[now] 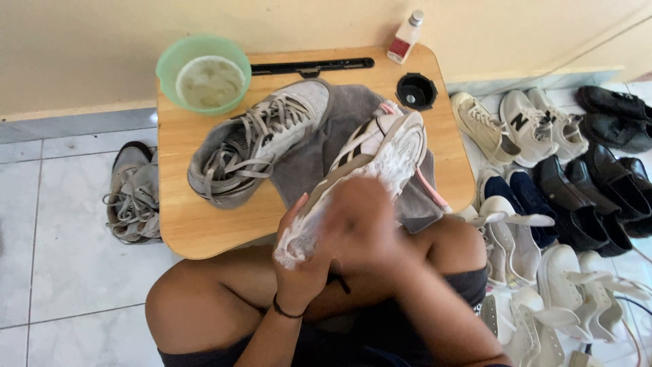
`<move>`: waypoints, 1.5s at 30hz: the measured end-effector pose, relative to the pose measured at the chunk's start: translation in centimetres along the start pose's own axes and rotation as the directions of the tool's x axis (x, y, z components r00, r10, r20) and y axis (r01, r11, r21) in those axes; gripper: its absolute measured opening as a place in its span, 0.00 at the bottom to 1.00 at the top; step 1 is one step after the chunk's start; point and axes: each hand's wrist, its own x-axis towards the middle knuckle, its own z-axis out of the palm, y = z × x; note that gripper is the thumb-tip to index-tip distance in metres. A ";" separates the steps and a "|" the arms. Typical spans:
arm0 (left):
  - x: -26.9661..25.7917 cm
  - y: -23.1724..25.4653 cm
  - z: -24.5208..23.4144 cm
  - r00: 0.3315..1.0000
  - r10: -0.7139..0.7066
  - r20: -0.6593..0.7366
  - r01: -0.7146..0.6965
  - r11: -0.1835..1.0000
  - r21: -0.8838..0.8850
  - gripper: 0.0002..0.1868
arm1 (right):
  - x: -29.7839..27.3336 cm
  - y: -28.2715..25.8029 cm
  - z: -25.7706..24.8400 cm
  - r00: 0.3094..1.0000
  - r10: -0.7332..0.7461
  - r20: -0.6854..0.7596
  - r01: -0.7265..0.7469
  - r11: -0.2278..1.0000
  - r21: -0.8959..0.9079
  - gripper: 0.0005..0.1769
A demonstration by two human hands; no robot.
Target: Cleaning the crevices of a shoe sole using a brush, cleaning solution, and a cloth.
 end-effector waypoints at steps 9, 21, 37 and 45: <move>-0.9 -1.1 0.9 0.998 0.055 0.013 -0.049 0.952 -0.302 0.39 | 0.2 -1.2 -0.2 0.997 -0.047 0.065 0.055 0.991 -0.121 0.16; 0.1 1.2 0.5 0.996 0.052 -0.065 -0.047 0.996 0.075 0.34 | -0.7 4.0 -0.8 0.999 -0.028 -0.036 0.030 0.997 0.067 0.17; -0.1 0.6 0.3 0.997 -0.050 -0.056 0.042 0.989 -0.141 0.33 | -2.3 17.0 -3.0 0.954 0.203 -0.221 -0.228 0.969 -0.095 0.09; 1.5 0.1 -1.2 0.985 -0.139 -0.107 0.126 0.985 -0.121 0.35 | -0.4 16.6 -2.5 0.999 -0.052 0.001 0.051 0.973 0.226 0.12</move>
